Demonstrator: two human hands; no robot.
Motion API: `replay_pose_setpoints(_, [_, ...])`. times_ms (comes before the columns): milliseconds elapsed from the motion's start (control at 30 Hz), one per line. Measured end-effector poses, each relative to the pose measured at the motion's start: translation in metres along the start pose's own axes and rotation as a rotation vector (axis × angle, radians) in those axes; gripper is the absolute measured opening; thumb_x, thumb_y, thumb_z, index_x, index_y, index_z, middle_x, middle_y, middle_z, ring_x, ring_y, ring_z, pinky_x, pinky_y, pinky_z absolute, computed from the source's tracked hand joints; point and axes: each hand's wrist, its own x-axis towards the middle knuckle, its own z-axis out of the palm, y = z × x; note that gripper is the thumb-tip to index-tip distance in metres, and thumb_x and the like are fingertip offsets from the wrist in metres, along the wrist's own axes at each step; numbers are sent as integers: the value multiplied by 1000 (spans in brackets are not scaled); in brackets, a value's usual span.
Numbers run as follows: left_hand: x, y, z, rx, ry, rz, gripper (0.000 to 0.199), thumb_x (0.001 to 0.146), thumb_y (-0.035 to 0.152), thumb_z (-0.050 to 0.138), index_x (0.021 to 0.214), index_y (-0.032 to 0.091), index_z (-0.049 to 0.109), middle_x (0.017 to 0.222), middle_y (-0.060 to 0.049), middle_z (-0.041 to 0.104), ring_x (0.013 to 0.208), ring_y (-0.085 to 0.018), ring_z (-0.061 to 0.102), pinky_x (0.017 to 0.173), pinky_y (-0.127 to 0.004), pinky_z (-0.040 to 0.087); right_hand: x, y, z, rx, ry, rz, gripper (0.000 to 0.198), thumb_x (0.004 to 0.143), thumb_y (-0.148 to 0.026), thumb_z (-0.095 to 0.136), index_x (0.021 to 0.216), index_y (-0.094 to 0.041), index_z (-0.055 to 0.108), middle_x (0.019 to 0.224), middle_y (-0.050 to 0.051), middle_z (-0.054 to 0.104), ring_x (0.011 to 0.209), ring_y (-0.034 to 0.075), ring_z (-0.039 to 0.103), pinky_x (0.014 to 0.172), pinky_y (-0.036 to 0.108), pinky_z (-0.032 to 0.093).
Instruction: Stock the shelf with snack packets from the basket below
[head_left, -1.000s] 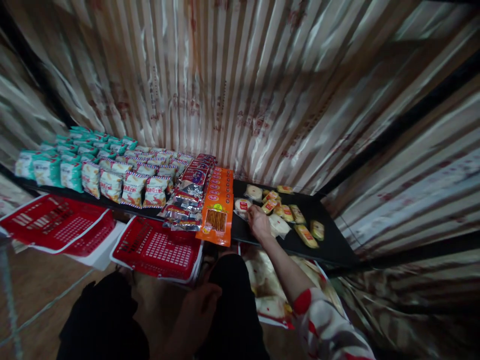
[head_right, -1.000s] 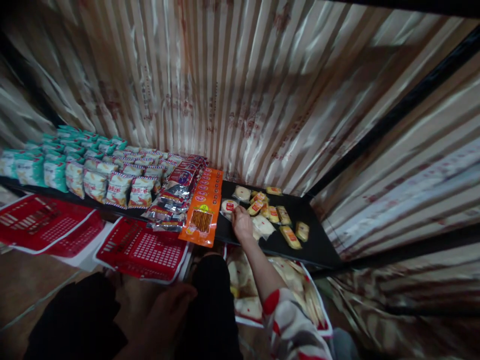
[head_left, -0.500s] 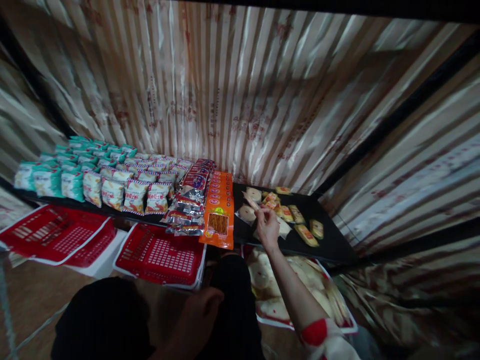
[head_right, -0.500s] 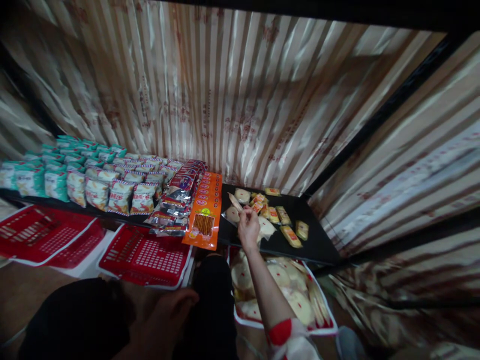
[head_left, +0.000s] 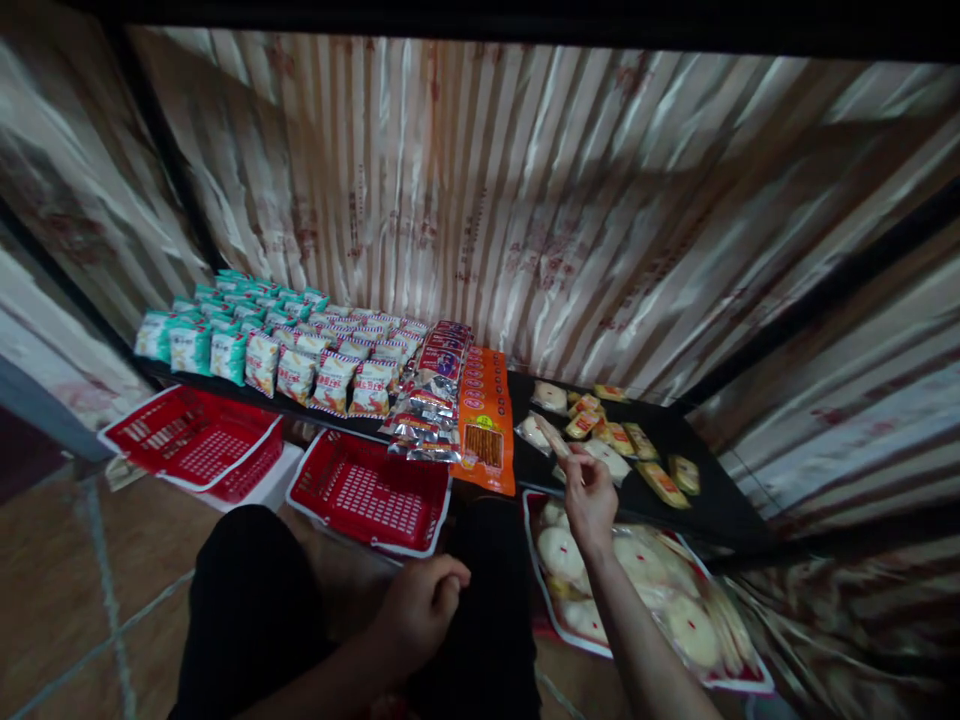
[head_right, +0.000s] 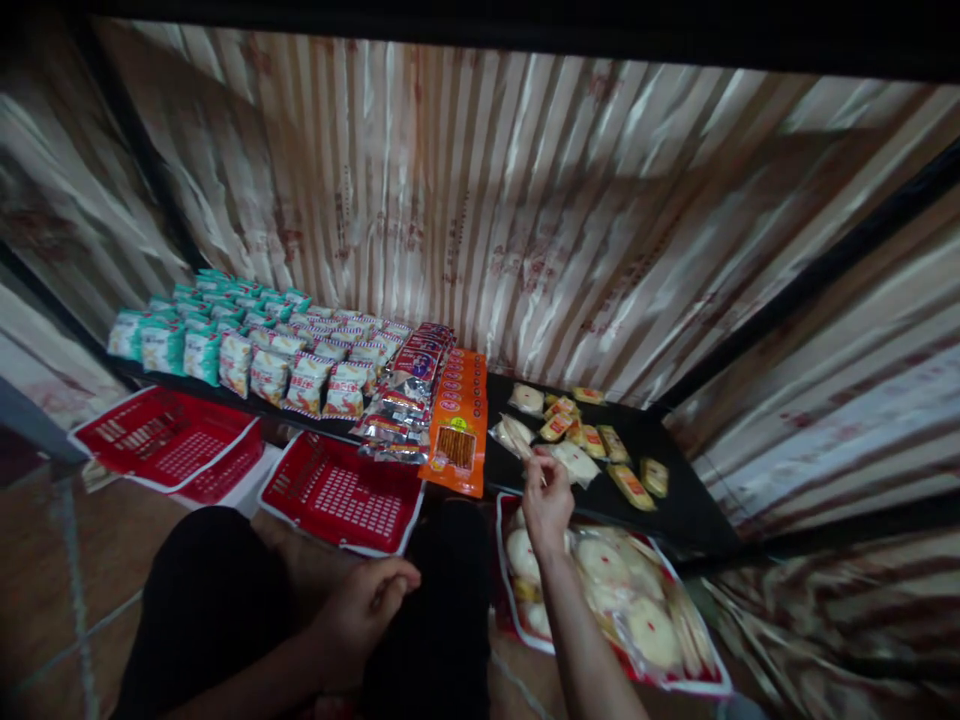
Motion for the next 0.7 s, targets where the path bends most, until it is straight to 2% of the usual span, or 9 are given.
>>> replay_pose_setpoints(133, [-9, -4, -1, -5, -6, 10, 28, 83, 16, 40, 90, 16, 67, 90, -7, 71, 88, -18, 65, 80, -25, 47, -13, -12, 2, 8, -15, -29, 34, 78, -53, 50, 79, -19, 54, 108, 12, 65, 94, 22, 62, 87, 38, 46])
replay_pose_setpoints(333, [-17, 0, 12, -86, -31, -30, 27, 82, 18, 42, 89, 17, 68, 90, -8, 71, 87, -19, 65, 77, -27, 48, -38, -26, -9, 37, -22, -66, 29, 81, -47, 50, 79, -19, 54, 108, 12, 64, 98, 22, 61, 91, 41, 44])
replay_pose_setpoints(433, [-10, 3, 18, -272, 16, -128, 24, 80, 24, 47, 91, 16, 67, 88, -9, 69, 82, -20, 65, 70, -27, 51, -48, -33, -12, 42, -45, -137, 26, 84, -44, 48, 80, -19, 53, 108, 13, 63, 101, 22, 60, 92, 41, 43])
replay_pose_setpoints(533, [0, 9, 22, -513, 94, -220, 27, 77, 34, 55, 91, 13, 64, 97, -13, 66, 84, -22, 65, 64, -28, 52, -59, -40, -16, 25, -81, -216, 21, 86, -39, 47, 81, -19, 53, 110, 13, 62, 104, 22, 59, 94, 42, 42])
replay_pose_setpoints(700, [13, 20, 30, -800, 152, -292, 45, 74, 45, 62, 103, 10, 58, 109, -19, 62, 93, -27, 64, 71, -34, 54, -86, -52, -30, -20, -159, -336, 12, 89, -28, 47, 85, -19, 54, 113, 13, 60, 103, 22, 59, 84, 37, 47])
